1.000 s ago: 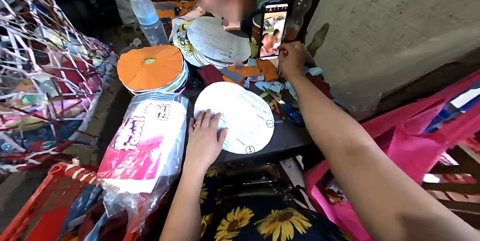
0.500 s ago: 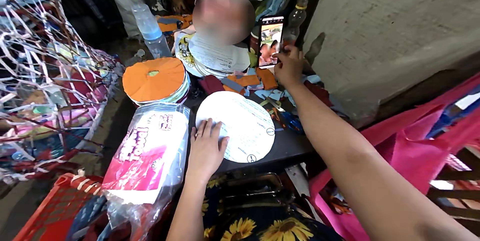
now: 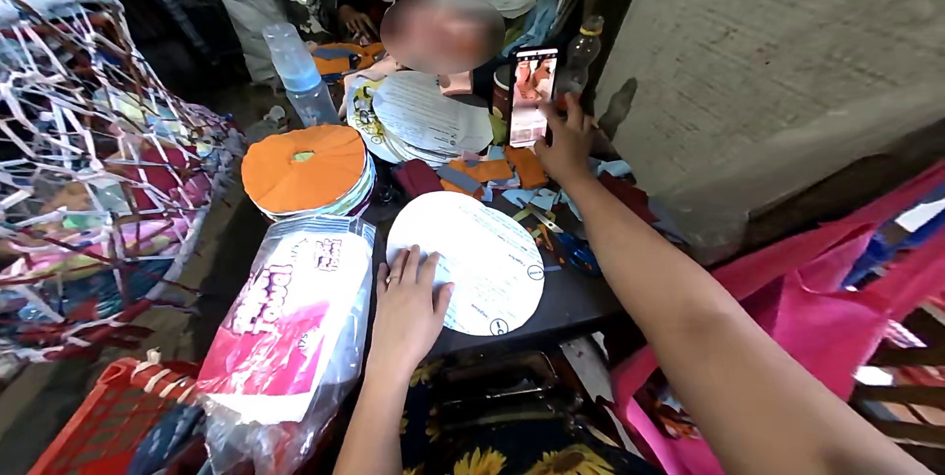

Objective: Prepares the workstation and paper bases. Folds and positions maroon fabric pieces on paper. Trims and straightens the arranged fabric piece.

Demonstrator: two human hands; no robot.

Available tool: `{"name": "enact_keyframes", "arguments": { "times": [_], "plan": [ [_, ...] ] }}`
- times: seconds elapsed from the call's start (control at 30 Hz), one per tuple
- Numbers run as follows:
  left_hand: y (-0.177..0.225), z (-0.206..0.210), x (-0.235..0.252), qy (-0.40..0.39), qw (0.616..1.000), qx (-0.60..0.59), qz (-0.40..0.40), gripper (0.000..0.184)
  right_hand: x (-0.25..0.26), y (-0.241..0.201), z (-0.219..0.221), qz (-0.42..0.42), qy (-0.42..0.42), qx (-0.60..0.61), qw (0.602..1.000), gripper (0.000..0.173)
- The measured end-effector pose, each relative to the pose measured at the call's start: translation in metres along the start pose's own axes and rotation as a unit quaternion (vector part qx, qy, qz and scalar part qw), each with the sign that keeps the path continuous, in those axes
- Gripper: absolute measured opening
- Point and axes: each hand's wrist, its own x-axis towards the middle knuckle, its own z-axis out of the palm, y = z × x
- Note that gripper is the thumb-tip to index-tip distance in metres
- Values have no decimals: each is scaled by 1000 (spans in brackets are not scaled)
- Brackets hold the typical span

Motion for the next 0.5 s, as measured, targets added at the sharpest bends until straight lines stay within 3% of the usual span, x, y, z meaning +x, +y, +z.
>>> {"name": "enact_keyframes", "arguments": {
  "times": [0.5],
  "plan": [
    [-2, 4, -3, 41, 999, -6, 19, 58, 1, 4, 1, 21, 27, 3, 999, 60]
  ]
}}
